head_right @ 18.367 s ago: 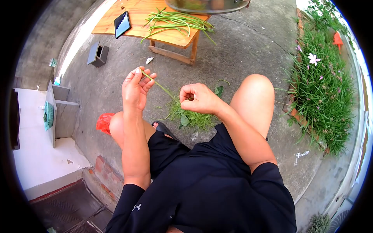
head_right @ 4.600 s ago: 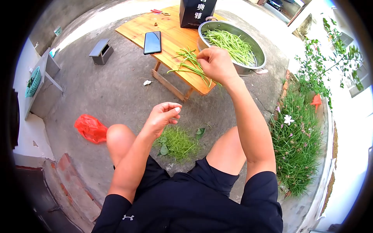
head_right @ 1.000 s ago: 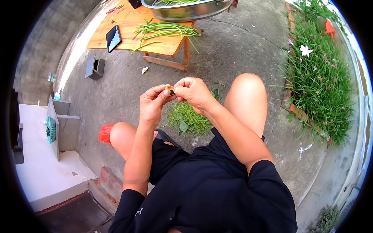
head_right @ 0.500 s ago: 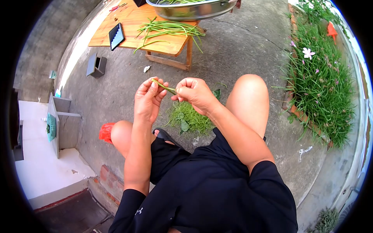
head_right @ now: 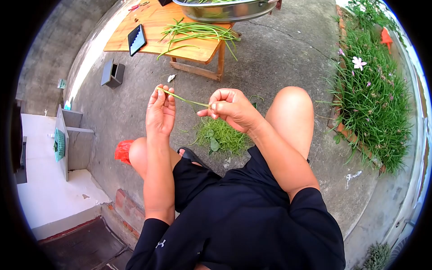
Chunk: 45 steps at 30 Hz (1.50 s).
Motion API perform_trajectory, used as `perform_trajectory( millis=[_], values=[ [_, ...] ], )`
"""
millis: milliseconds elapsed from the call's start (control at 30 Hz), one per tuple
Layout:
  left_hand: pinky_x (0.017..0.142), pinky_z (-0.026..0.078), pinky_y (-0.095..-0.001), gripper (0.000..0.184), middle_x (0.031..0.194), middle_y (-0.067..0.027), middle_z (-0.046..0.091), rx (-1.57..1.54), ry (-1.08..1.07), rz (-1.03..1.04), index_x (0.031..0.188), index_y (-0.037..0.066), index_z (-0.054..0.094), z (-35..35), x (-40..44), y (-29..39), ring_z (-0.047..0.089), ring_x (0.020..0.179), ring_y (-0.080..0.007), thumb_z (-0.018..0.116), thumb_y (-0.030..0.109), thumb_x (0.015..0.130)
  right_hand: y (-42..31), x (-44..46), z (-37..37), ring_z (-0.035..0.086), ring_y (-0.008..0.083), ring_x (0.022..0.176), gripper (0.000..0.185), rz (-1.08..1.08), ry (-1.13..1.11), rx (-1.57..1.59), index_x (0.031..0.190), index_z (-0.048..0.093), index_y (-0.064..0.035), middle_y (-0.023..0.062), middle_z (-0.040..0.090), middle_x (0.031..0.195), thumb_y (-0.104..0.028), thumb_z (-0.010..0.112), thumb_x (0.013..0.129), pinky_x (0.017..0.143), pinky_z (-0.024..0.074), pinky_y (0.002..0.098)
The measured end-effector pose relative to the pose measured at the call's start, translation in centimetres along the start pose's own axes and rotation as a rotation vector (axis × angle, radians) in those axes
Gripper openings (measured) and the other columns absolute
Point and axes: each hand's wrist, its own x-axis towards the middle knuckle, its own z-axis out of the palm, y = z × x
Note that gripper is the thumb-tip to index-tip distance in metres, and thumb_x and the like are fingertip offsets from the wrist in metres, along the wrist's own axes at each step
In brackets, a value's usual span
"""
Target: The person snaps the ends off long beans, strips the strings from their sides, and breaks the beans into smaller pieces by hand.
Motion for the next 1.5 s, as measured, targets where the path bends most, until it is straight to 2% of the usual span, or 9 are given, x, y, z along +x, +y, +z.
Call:
perform_trajectory(
  millis=[233, 333, 533, 567, 667, 700, 1000, 1333, 1500],
  values=[
    [0.086, 0.061, -0.0308, 0.017, 0.11, -0.0075, 0.068, 0.019, 0.041, 0.037, 0.116, 0.006, 0.061, -1.1, 0.6, 0.5, 0.068, 0.104, -0.0225, 0.062, 0.009, 0.1, -1.7, -0.3, -0.6, 0.059, 0.0106, 0.067, 0.011, -0.072, -0.116, 0.042, 0.086, 0.064, -0.005, 0.0006, 0.061, 0.073, -0.011, 0.072, 0.086, 0.101, 0.0508, 0.0522],
    [0.087, 0.061, -0.0326, 0.018, 0.109, -0.0077, 0.068, 0.047, 0.046, 0.028, 0.117, 0.005, 0.061, -1.1, 0.4, 0.5, 0.068, 0.103, -0.0225, 0.062, 0.01, 0.099, -2.5, -0.6, -0.7, 0.06, 0.0117, 0.068, 0.011, -0.08, -0.152, 0.08, 0.087, 0.064, -0.0053, 0.0005, 0.061, 0.072, -0.012, 0.073, 0.087, 0.094, 0.0549, 0.0462],
    [0.088, 0.061, -0.0333, 0.022, 0.111, -0.0097, 0.068, 0.131, -0.044, -0.12, 0.121, 0.002, 0.061, 0.1, -0.5, 0.0, 0.068, 0.103, -0.0236, 0.062, 0.007, 0.099, -2.3, -0.2, -1.2, 0.063, 0.0116, 0.071, 0.017, 0.231, 0.141, -0.732, 0.086, 0.067, -0.0028, 0.0012, 0.06, 0.074, -0.018, 0.069, 0.092, 0.07, 0.0534, 0.0288],
    [0.088, 0.061, -0.0332, 0.023, 0.111, -0.0101, 0.068, 0.157, -0.055, -0.145, 0.121, 0.002, 0.061, 0.5, -0.7, -0.2, 0.069, 0.103, -0.0235, 0.062, 0.006, 0.099, -1.8, -0.2, -0.9, 0.063, 0.0119, 0.069, 0.015, 0.215, 0.19, -0.957, 0.085, 0.068, -0.0005, 0.0036, 0.064, 0.075, -0.014, 0.066, 0.091, 0.065, 0.0517, 0.0291],
    [0.086, 0.061, -0.0325, 0.023, 0.11, -0.0107, 0.068, 0.237, -0.094, -0.199, 0.121, 0.0, 0.062, 1.4, -1.4, -0.7, 0.069, 0.101, -0.0231, 0.062, 0.005, 0.098, 1.1, -0.3, -1.3, 0.059, 0.0083, 0.07, 0.007, -0.121, 0.233, -1.089, 0.09, 0.069, 0.0006, 0.0018, 0.064, 0.078, -0.005, 0.066, 0.086, 0.067, 0.0516, 0.0275],
    [0.086, 0.061, -0.0325, 0.024, 0.11, -0.0107, 0.068, 0.269, -0.113, -0.21, 0.121, 0.0, 0.061, 1.6, -1.5, -0.8, 0.069, 0.101, -0.0229, 0.062, 0.005, 0.098, 1.1, -0.2, -1.3, 0.06, 0.0082, 0.072, 0.018, -0.178, 0.207, -1.199, 0.1, 0.071, 0.0002, 0.0032, 0.067, 0.081, 0.0, 0.066, 0.083, 0.066, 0.0517, 0.0264],
    [0.082, 0.061, -0.0315, 0.016, 0.103, -0.0122, 0.072, 0.576, -0.215, -0.095, 0.112, -0.002, 0.066, 2.8, -3.1, -3.1, 0.072, 0.093, -0.0198, 0.065, 0.001, 0.096, 1.7, 0.8, 0.2, 0.065, 0.0056, 0.071, 0.016, -0.202, 0.369, -0.77, 0.101, 0.073, 0.0013, 0.0041, 0.073, 0.083, -0.01, 0.071, 0.09, 0.065, 0.0543, 0.0239],
    [0.075, 0.059, -0.0263, 0.014, 0.092, -0.0081, 0.074, 0.777, -0.223, 0.154, 0.104, -0.002, 0.073, 3.3, -3.7, -4.5, 0.071, 0.083, -0.0129, 0.069, -0.003, 0.091, 1.7, 0.7, 0.5, 0.058, 0.001, 0.071, 0.009, -0.179, 0.355, -0.738, 0.099, 0.07, 0.0013, -0.0017, 0.069, 0.084, -0.006, 0.071, 0.093, 0.061, 0.0479, 0.0185],
    [0.071, 0.058, -0.028, 0.014, 0.09, -0.0109, 0.075, 1.034, -0.254, 0.412, 0.097, 0.001, 0.075, 3.4, -3.9, -4.2, 0.072, 0.079, -0.0151, 0.07, -0.006, 0.086, 1.4, 0.7, 0.6, 0.056, 0.0005, 0.069, 0.006, -0.206, 0.347, -0.772, 0.095, 0.07, 0.0005, -0.0028, 0.067, 0.082, -0.005, 0.071, 0.091, 0.059, 0.0465, 0.0181]
  ],
)
